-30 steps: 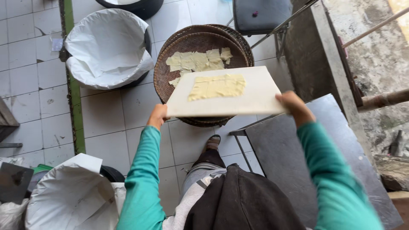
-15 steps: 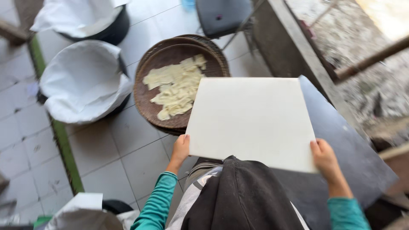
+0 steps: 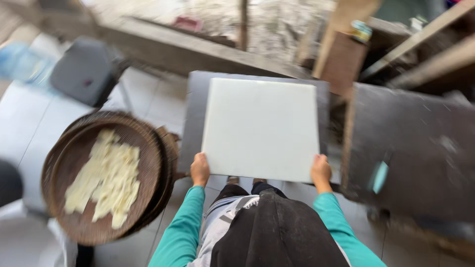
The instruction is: The person cuts thin sheets of dough into smaller rectangular pieces using a knife on a white cutting board. The cut pieces are placed into a woven basket. The person repeats this process with multiple sheets of dough.
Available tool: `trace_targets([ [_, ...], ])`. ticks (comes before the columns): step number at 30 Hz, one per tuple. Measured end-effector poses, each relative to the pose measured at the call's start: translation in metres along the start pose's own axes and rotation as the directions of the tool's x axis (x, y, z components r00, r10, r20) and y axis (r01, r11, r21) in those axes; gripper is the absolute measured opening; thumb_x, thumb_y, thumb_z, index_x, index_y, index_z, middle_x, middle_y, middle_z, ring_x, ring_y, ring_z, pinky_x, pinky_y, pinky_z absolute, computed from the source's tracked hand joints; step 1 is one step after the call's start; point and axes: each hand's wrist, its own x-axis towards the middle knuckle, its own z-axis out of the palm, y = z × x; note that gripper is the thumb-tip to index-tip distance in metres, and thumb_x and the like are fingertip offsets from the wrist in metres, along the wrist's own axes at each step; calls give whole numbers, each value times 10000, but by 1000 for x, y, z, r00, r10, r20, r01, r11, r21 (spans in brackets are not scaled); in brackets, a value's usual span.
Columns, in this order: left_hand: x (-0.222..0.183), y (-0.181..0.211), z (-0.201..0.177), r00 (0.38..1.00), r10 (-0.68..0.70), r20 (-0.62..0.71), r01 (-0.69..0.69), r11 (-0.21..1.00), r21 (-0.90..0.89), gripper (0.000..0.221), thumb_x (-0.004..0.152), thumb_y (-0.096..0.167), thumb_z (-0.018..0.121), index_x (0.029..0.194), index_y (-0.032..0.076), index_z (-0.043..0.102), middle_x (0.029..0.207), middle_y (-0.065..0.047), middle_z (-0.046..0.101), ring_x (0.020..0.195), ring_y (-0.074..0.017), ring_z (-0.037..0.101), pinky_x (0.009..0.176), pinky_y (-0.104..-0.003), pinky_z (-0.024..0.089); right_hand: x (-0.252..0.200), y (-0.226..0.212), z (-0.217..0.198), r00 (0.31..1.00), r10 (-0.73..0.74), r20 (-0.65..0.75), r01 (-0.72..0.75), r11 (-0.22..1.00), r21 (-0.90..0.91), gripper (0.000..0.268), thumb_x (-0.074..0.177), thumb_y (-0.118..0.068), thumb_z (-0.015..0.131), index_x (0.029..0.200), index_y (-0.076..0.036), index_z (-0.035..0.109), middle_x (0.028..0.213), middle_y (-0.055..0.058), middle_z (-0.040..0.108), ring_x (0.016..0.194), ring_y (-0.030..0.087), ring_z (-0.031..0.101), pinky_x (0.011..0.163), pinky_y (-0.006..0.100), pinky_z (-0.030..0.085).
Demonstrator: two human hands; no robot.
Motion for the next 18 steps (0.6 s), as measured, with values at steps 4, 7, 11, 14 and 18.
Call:
trace_targets([
  [4,-24,15,-12,997,41,-58,-46,996,-80,417,986,249,494,1324,31,602,1266,-250,658,1112,-429,635,959,-500,491,-30,-30,-29,988,-143,-56,141,989,-34,435,870,-255,689,1213,-16,567,1231,223,594,1105,424,601,874,558,474],
  [7,-13,42,-34,969,239,-55,-216,938,269,342,959,130,614,1274,-2,605,1322,-214,549,1301,-372,501,1106,-496,405,-67,-42,-83,924,-185,-335,258,948,188,350,912,-180,695,1218,-31,612,1210,195,606,1077,384,617,879,490,508],
  [11,16,108,-27,850,520,-85,-477,828,294,305,1013,127,644,1286,-4,609,1385,-235,528,1382,-389,467,1154,-508,392,-76,13,-161,804,139,-578,174,875,452,165,988,-69,646,1152,-47,650,1098,108,586,903,220,594,721,321,529],
  [14,20,185,6,778,625,-66,-599,769,223,274,1008,107,661,1263,11,637,1397,-205,557,1375,-384,493,1143,-506,404,-56,112,-214,569,171,-804,74,963,257,121,1026,-17,644,1145,-16,623,1105,76,587,881,178,540,801,319,471],
  [18,-46,295,96,679,734,-7,-733,678,-49,230,1012,92,656,1230,20,641,1368,-191,575,1306,-374,548,1089,-470,466,-9,297,-265,443,341,-829,-60,934,352,177,1046,9,622,1221,-7,606,1177,105,569,965,183,578,816,311,507],
])
